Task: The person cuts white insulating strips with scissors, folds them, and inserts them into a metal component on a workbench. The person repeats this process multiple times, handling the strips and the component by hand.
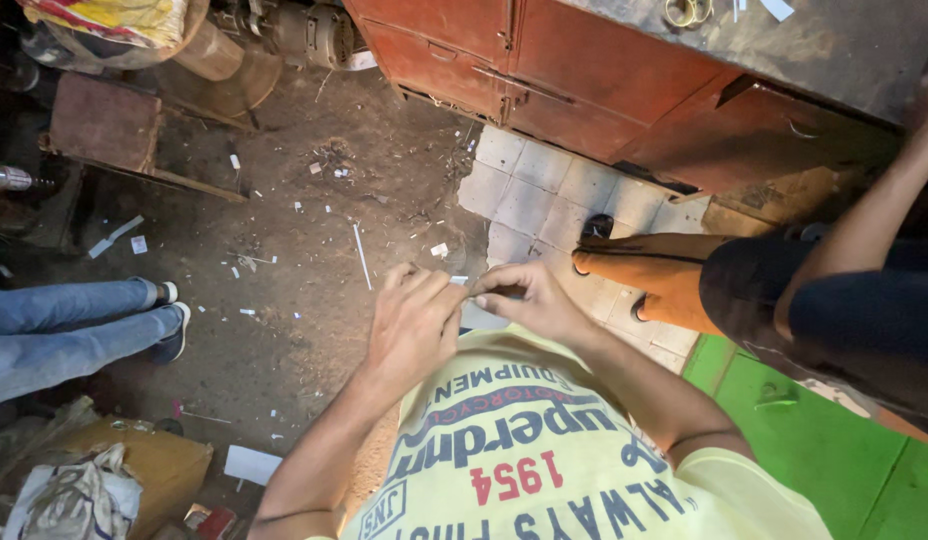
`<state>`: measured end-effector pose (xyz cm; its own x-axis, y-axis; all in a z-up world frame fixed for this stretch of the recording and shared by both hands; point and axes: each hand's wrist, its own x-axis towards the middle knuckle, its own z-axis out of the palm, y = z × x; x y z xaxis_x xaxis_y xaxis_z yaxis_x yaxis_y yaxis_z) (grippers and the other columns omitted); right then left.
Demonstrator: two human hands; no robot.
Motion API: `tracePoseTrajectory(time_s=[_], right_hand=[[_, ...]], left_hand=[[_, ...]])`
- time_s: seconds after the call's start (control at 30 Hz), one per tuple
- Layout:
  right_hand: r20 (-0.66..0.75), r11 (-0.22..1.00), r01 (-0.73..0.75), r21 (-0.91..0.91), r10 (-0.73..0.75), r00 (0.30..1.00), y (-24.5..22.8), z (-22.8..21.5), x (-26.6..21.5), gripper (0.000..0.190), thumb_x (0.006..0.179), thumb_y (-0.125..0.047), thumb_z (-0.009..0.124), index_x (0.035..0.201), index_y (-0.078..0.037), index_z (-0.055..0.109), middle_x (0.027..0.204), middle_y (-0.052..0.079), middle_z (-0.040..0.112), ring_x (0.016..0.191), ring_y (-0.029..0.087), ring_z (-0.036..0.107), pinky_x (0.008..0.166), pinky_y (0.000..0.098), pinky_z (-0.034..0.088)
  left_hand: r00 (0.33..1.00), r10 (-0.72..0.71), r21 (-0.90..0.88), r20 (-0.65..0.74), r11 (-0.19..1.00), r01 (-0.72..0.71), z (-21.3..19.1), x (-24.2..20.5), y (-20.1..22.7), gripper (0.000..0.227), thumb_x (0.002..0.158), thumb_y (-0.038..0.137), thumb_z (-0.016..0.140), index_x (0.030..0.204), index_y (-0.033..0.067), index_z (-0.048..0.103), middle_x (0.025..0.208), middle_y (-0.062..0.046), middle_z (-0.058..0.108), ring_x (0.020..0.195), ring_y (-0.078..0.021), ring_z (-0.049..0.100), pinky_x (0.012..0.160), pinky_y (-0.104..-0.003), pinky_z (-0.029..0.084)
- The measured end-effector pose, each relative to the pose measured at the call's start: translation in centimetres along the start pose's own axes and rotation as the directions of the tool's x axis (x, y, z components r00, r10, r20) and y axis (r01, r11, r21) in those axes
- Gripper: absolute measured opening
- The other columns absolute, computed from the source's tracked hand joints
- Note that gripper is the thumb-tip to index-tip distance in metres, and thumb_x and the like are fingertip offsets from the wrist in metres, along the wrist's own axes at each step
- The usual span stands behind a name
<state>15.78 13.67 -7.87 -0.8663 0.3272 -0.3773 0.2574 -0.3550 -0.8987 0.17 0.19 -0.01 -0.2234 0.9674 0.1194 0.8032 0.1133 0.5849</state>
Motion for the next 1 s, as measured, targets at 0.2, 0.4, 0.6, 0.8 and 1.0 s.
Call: tracePoseTrajectory(time_s=[0.2, 0.4, 0.6, 0.8, 1.0], right_hand=[[0.094, 0.999, 0.006, 0.041, -0.009, 0.995, 1.4, -1.6, -0.1, 0.012, 0.089, -0.002, 0.076, 0.099, 0.004, 0.077, 0.091, 0.004, 0.075, 0.084, 0.008, 0.066, 0.075, 0.0254, 0.055], [-0.02, 0.969, 0.158, -0.191, -0.165, 0.986, 2.3, -0.4, -1.3, 0.007, 0.088, 0.0, 0.074, 0.094, 0.003, 0.076, 0.088, 0.004, 0.073, 0.08, 0.009, 0.064, 0.07, 0.025, 0.052], [0.146, 0.996, -0.019, 0.081, 0.007, 0.989, 1.5, -1.8, -1.2, 0.012, 0.091, -0.004, 0.074, 0.1, 0.003, 0.076, 0.096, 0.004, 0.072, 0.089, 0.009, 0.066, 0.077, 0.0247, 0.053], [0.16, 0.989, -0.065, 0.131, 0.043, 0.986, 1.8, -2.1, -1.1, 0.014, 0.089, -0.004, 0.077, 0.1, 0.005, 0.076, 0.095, 0.005, 0.073, 0.089, 0.01, 0.066, 0.079, 0.0262, 0.054], [-0.006, 0.985, 0.13, -0.112, -0.131, 0.991, 1.8, -0.3, -2.1, 0.007, 0.091, -0.003, 0.074, 0.093, 0.004, 0.073, 0.092, 0.005, 0.07, 0.088, 0.01, 0.064, 0.078, 0.026, 0.052]], left_hand=[[0.999, 0.033, -0.001, 0.032, 0.999, -0.033, -0.8, -0.4, 0.0, 0.008, 0.081, 0.006, 0.069, 0.089, 0.0054, 0.07, 0.085, -0.008, 0.064, 0.089, -0.0245, 0.063, 0.1, -0.047, 0.038], [0.998, 0.01, -0.051, 0.054, 0.999, -0.007, -0.4, -0.2, 0.1, 0.011, 0.082, 0.01, 0.07, 0.092, 0.0081, 0.074, 0.087, -0.004, 0.066, 0.097, -0.0212, 0.061, 0.102, -0.051, 0.03], [0.989, 0.065, -0.124, 0.131, 0.991, -0.048, -0.1, -0.2, -0.5, 0.013, 0.084, 0.011, 0.07, 0.096, 0.0072, 0.073, 0.091, -0.005, 0.065, 0.105, -0.0213, 0.061, 0.106, -0.054, 0.028], [0.99, 0.059, -0.133, 0.126, 0.99, -0.042, -0.4, -0.7, -0.4, 0.013, 0.083, 0.012, 0.071, 0.096, 0.0076, 0.071, 0.093, -0.006, 0.065, 0.107, -0.0228, 0.06, 0.104, -0.056, 0.028], [0.993, 0.015, -0.15, 0.117, 0.989, 0.003, 0.0, -0.3, -0.5, 0.014, 0.085, 0.013, 0.07, 0.098, 0.0086, 0.072, 0.094, -0.005, 0.066, 0.106, -0.0226, 0.06, 0.109, -0.056, 0.025]])
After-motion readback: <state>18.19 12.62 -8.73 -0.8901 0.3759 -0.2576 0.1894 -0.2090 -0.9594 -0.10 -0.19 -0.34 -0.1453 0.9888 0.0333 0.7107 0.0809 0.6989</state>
